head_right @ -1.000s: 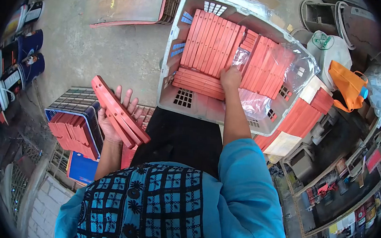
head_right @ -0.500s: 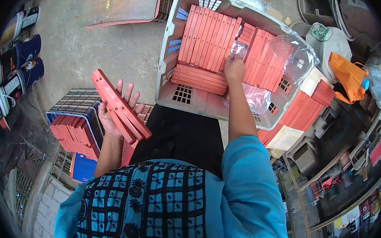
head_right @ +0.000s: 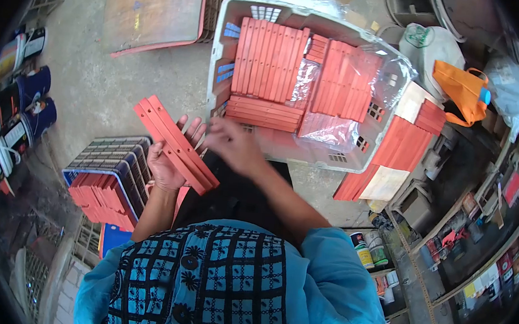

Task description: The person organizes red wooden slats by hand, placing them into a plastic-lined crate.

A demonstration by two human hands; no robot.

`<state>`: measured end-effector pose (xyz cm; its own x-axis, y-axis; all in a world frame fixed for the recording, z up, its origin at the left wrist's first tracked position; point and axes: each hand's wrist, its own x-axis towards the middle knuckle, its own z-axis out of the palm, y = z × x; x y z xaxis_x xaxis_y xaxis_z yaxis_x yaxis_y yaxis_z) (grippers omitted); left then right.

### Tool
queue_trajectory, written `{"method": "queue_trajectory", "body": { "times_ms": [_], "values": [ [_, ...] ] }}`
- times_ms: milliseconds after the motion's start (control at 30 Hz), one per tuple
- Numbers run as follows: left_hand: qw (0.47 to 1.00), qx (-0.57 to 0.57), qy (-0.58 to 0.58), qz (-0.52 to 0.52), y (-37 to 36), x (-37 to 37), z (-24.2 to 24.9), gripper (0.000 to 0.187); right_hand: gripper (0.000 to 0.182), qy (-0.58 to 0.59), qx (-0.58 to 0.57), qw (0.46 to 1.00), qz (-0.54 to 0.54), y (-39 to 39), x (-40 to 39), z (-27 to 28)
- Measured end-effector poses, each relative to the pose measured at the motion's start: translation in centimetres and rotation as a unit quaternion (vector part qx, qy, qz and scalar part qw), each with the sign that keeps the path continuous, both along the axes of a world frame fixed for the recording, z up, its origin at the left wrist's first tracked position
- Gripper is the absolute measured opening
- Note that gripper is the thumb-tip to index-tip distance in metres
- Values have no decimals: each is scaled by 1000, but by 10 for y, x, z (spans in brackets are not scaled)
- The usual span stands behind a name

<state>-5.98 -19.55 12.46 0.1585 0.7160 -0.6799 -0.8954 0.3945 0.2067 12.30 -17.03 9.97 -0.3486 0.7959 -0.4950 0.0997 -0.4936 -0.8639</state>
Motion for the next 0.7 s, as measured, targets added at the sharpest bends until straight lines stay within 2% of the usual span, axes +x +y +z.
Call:
{"method": "queue_trajectory", "body": {
  "times_ms": [33, 67, 200, 333, 433, 500, 567, 600, 667, 700],
  "values": [
    [1000, 3, 12, -5, 3, 9, 0, 76, 58, 57, -46, 997, -11, 2, -12, 28],
    [999, 10, 45, -18, 10, 18, 4, 76, 68, 12, 44, 999, 24, 0, -16, 31],
    [984, 75, 142, -77, 23, 50, 1, 68, 76, -161, 144, 976, 3, -2, -13, 44],
    [975, -21, 98, -200, 24, 73, 1, 67, 62, -153, 124, 977, -80, -13, 19, 31],
    [960, 70, 61, -265, 33, 110, -5, 69, 66, -22, 3, 967, -255, -30, 65, 30],
    [924, 63, 126, -356, 40, 132, -26, 69, 62, -177, 50, 917, -353, -49, 117, 15],
    [883, 48, 181, -431, 52, 152, -40, 69, 61, -234, 42, 855, -461, -47, 181, 21],
    [857, 42, 248, -449, 58, 164, -45, 62, 60, -328, 43, 814, -478, -55, 218, 8],
    [827, 74, 279, -482, 68, 182, -68, 54, 66, -380, 45, 764, -519, -70, 293, -24],
    [812, 90, 294, -496, 75, 192, -79, 50, 69, -449, 23, 728, -517, -82, 330, -49]
  ]
}}
